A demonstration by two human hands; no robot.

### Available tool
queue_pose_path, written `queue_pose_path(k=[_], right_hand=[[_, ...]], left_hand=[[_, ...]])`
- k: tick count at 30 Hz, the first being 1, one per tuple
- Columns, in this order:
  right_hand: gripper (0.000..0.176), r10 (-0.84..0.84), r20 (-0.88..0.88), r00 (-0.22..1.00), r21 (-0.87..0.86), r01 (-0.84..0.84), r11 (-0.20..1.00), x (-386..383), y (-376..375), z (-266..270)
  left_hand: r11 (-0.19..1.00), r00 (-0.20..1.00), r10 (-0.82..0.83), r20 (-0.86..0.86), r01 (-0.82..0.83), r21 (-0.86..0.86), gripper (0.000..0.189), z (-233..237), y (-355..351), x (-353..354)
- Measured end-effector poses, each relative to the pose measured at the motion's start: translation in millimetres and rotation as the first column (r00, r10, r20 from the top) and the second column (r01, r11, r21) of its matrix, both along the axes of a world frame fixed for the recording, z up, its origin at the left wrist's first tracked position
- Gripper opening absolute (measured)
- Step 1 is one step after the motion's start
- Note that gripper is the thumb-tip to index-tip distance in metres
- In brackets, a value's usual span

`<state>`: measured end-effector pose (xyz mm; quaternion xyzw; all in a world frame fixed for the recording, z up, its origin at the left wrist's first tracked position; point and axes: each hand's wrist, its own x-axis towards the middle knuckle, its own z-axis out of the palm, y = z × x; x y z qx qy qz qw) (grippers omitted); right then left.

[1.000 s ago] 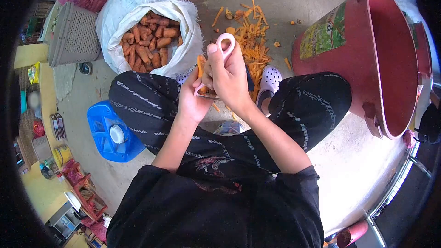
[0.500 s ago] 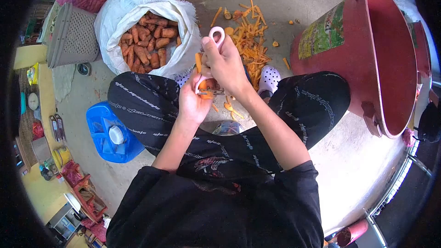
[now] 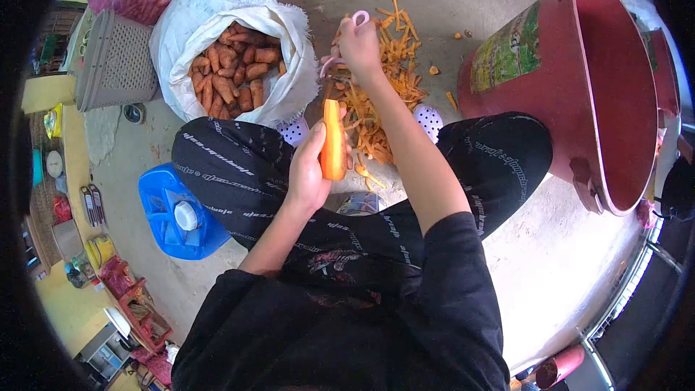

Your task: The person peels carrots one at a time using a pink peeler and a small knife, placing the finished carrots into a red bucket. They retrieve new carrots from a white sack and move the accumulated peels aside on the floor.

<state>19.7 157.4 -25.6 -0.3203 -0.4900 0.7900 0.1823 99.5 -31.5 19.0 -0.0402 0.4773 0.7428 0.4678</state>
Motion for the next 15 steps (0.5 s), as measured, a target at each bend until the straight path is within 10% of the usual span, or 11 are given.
queue_pose_path(k=[5,11,15], right_hand=[[0.028,-0.022,0.267,0.963,0.567,-0.139,0.812,-10.1,18.9,0.4],[0.021,-0.009,-0.24,0.971,-0.051,-0.003,0.999,44.6,-20.0,77.8],[0.019,0.029,-0.165,0.986,-0.129,-0.051,0.99,92.9,-63.5,112.4]], left_hand=[[0.999,0.995,0.019,0.1,-0.021,0.024,0.037,-0.7,0.6,-12.5],[0.969,0.914,0.111,0.389,-0.186,0.161,0.033,-10.0,0.4,-22.9],[0.949,0.919,0.115,0.378,-0.214,0.23,0.031,-10.1,1.9,-27.3]])
